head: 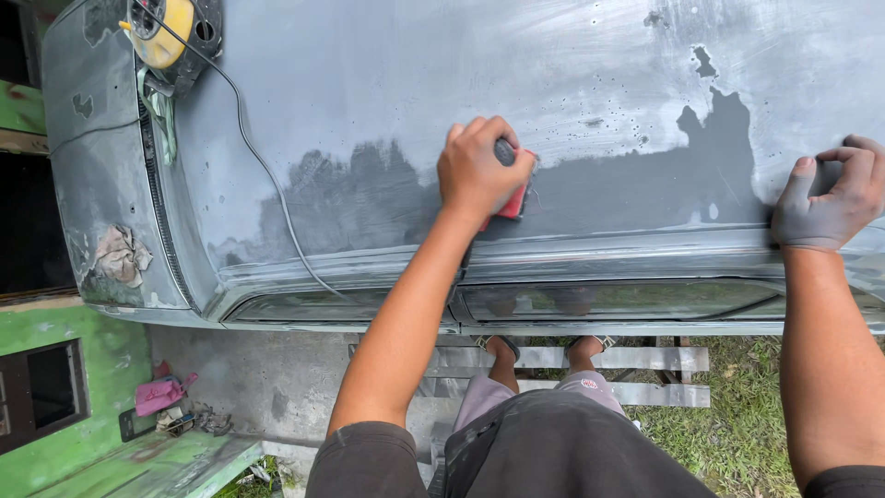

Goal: The person uses a red electric sander to smooth the surface of a car hood. They move the tool across the hood in various patterns, occasionally using their left hand to feel the surface or steady the tool.

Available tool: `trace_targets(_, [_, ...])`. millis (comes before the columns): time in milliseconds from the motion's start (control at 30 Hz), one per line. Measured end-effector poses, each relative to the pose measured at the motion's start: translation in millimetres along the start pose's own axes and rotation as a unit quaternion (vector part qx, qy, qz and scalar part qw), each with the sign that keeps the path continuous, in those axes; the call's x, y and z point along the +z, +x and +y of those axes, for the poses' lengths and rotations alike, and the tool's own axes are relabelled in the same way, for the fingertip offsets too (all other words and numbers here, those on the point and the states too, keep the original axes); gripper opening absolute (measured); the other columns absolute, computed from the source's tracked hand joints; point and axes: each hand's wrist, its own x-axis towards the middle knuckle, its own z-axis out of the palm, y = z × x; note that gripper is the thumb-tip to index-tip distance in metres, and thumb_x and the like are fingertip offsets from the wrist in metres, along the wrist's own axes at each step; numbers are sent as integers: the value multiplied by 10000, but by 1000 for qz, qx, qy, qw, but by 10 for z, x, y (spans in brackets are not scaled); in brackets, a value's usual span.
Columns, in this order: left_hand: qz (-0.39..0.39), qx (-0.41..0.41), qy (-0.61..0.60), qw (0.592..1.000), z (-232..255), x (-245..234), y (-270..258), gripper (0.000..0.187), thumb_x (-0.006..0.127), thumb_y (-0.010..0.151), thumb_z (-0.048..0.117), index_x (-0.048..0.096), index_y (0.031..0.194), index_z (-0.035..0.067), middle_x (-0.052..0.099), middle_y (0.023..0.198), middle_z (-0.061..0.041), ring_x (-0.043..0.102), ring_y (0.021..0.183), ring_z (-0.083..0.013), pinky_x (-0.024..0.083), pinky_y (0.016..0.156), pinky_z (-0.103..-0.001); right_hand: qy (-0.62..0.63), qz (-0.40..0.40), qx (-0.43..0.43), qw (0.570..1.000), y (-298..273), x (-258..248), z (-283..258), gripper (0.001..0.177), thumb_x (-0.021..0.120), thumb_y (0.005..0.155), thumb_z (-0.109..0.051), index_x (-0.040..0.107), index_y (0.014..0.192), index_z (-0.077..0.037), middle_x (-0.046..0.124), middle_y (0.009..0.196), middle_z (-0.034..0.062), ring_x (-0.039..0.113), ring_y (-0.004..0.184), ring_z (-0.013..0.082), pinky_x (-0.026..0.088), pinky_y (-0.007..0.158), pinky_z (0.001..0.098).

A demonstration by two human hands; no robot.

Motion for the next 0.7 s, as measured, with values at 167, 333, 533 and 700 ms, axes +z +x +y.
trace_targets(167, [-39, 59, -6, 997, -275, -192, -407, 162, 716, 726, 374, 570, 729, 302, 580, 753, 136, 546, 815, -203, 437, 559, -365, 18, -20, 23, 999, -22, 15, 14, 154, 665, 1041, -18, 618, 1098, 118, 665, 1243, 324, 647, 1060, 462, 462, 851, 512])
trace_targets(333, [-49, 48, 52, 996, -1085, -790, -349, 92, 653, 778, 349, 598, 774, 276, 644, 814, 115, 557, 858, -210, 450, 575, -373, 25, -17, 48, 998, -18, 65, -11, 172, 667, 1061, -28, 627, 1108, 132, 666, 1299, 344, 661, 1188, 484, 491, 927, 538])
trace_targets(533, [-105, 188, 42, 976, -1047, -750, -135, 158, 665, 742, 302, 548, 741, 195, 586, 781, 52, 497, 821, -231, 435, 667, -372, 10, -15, 44, 999, -27, 46, -43, 181, 702, 1027, -10, 605, 1087, 129, 662, 1245, 333, 669, 1147, 488, 500, 889, 540])
trace_targets(700, [-153, 322, -10, 934, -565, -384, -207, 109, 702, 737, 277, 596, 762, 267, 548, 738, 100, 452, 741, -210, 416, 572, -353, 6, -53, 88, 995, -181, 82, 198, 260, 612, 1192, -167, 625, 1204, 93, 661, 1318, 318, 632, 1250, 465, 452, 992, 483])
